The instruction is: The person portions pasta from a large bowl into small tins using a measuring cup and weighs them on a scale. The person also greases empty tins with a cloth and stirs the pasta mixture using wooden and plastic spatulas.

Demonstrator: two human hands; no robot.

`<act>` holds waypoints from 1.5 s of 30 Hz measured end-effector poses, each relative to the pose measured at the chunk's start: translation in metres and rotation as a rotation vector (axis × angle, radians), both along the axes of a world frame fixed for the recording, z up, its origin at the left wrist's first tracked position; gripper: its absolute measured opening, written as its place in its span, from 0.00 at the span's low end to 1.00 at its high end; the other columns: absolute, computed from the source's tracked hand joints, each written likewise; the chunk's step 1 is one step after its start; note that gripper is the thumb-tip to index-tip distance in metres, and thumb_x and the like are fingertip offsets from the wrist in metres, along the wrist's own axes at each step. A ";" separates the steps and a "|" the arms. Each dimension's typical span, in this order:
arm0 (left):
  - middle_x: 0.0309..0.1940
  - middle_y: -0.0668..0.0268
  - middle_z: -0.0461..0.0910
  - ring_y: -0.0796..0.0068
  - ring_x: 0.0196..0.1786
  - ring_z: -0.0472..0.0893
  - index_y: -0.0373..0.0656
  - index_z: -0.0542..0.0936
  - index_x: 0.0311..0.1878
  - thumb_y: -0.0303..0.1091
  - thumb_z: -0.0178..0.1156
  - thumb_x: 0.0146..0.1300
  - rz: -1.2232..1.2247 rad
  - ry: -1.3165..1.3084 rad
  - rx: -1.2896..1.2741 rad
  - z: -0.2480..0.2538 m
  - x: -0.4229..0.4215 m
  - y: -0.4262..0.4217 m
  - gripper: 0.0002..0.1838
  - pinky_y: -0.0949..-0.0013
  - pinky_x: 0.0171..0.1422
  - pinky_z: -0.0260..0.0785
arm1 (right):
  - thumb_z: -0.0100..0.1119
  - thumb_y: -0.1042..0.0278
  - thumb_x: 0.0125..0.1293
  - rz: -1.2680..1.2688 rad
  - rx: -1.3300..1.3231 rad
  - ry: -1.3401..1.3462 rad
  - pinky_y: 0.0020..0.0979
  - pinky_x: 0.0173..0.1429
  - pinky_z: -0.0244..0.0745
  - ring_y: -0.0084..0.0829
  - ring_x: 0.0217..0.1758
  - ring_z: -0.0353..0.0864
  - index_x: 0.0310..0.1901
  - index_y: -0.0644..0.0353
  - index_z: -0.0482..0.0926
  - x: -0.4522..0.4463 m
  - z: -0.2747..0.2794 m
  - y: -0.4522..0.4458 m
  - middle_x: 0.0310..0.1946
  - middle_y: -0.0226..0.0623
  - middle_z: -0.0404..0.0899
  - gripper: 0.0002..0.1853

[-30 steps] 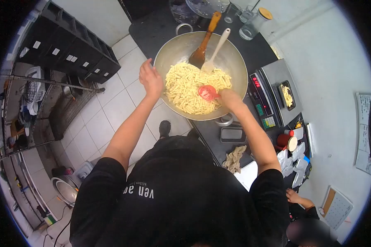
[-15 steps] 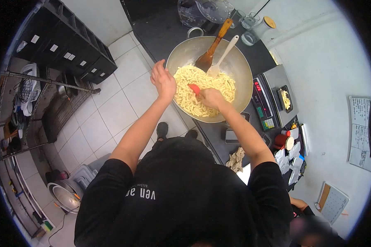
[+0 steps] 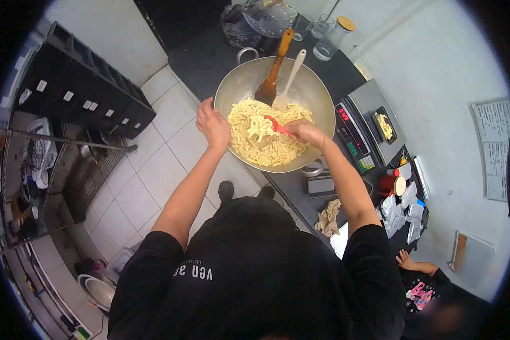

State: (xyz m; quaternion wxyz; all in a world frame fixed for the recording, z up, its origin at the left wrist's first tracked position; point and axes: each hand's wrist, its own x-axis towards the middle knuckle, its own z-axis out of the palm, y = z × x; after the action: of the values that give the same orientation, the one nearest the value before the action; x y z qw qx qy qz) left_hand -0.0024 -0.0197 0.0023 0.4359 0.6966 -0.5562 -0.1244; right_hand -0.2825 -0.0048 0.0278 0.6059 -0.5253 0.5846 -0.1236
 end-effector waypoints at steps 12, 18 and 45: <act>0.59 0.57 0.70 0.56 0.65 0.66 0.48 0.71 0.59 0.25 0.49 0.63 -0.040 -0.115 -0.039 -0.011 0.005 -0.005 0.20 0.48 0.66 0.54 | 0.52 0.67 0.66 -0.231 0.042 -0.158 0.24 0.26 0.55 0.17 0.21 0.61 0.32 0.61 0.81 -0.022 0.039 0.025 0.18 0.23 0.67 0.10; 0.58 0.59 0.71 0.57 0.64 0.68 0.49 0.72 0.58 0.24 0.50 0.62 -0.037 -0.190 -0.061 -0.011 0.006 -0.004 0.20 0.48 0.63 0.57 | 0.52 0.66 0.67 -0.209 -0.051 -0.155 0.19 0.20 0.48 0.13 0.17 0.58 0.38 0.60 0.82 -0.045 0.050 0.038 0.18 0.20 0.68 0.10; 0.56 0.55 0.72 0.53 0.60 0.70 0.47 0.72 0.59 0.26 0.49 0.65 -0.003 -0.417 0.029 -0.006 0.005 -0.004 0.19 0.53 0.62 0.60 | 0.53 0.56 0.66 -0.542 -0.802 1.200 0.42 0.44 0.76 0.42 0.42 0.81 0.45 0.45 0.84 -0.364 0.026 0.080 0.36 0.38 0.81 0.13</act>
State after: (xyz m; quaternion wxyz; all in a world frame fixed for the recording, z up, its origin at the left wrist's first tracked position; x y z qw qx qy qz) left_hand 0.0030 -0.0237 -0.0042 0.3010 0.7128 -0.6334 0.0137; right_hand -0.6462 0.0748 0.0539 -0.1032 -0.5204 0.8317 -0.1641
